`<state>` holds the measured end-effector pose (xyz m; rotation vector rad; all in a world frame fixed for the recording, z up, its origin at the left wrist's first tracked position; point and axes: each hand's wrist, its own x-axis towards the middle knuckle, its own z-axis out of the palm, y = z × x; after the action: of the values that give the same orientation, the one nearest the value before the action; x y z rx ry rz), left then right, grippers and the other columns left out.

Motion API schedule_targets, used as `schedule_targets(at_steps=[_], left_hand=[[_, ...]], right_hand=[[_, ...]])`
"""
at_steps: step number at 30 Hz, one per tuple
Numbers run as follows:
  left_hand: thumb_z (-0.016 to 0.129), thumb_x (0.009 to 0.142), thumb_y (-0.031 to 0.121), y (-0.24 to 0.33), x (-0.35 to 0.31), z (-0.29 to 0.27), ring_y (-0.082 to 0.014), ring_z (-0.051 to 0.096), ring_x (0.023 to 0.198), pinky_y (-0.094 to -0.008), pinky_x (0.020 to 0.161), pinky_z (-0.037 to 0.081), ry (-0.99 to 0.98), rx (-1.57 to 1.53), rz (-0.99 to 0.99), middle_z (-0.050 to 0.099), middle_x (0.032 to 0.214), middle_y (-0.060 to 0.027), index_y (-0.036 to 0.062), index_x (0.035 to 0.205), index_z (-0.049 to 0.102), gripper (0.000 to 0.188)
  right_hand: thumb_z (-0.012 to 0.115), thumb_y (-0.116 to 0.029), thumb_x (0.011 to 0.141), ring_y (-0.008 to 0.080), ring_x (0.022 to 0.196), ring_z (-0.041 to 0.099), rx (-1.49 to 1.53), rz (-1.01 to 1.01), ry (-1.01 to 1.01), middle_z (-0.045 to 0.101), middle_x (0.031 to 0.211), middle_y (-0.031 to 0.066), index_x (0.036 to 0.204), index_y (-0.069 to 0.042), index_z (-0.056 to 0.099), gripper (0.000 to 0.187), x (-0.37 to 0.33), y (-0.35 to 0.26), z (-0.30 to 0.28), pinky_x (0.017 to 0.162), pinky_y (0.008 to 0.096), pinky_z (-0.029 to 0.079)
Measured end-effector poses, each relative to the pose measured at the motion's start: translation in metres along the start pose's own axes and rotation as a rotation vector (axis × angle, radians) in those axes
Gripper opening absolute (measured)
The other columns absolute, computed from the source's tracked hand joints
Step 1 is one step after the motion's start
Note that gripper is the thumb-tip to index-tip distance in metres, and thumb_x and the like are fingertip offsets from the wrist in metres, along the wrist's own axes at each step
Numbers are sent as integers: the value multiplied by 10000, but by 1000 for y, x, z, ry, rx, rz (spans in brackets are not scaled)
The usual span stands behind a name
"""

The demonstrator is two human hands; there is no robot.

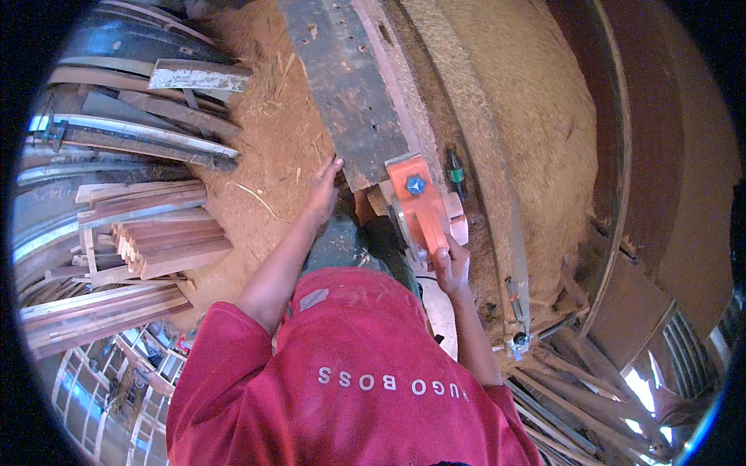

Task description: The person uses an electric planer on a piece of wood, applies oil from a bottle to the planer, and later moves stacks of wooden boards in a workshop.

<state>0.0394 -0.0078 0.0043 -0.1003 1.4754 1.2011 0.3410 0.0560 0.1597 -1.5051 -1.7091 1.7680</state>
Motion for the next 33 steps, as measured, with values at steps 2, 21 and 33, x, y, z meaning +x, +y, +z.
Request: schedule_targets(at_steps=[2,21,33], left_hand=[[607,934,429,10,-10,10,-269,488,1280,-514,1102,327,51,15,-28,500,1422,-102,102,1485,392,676],[569,933,356,27,-15,17,-255,533,1173,-424,1016,407,11,-130,-55,574,1266,-103,66,1415,443,576],[546,938,305,35,-17,15,-267,545,1158,-421,1008,435,-38,-69,-111,532,1338,-116,20,1463,364,625]], right_hand=[[473,-525,962,159,556,590,-12,-44,-33,594,627,80,1120,39,624,604,5,3,-3,533,338,475],[423,-493,982,411,644,625,-219,-149,-126,611,733,266,1499,-60,338,680,87,-45,11,623,499,462],[471,-532,961,219,537,628,-112,-36,-124,616,610,89,1088,41,638,610,119,-58,21,508,367,483]])
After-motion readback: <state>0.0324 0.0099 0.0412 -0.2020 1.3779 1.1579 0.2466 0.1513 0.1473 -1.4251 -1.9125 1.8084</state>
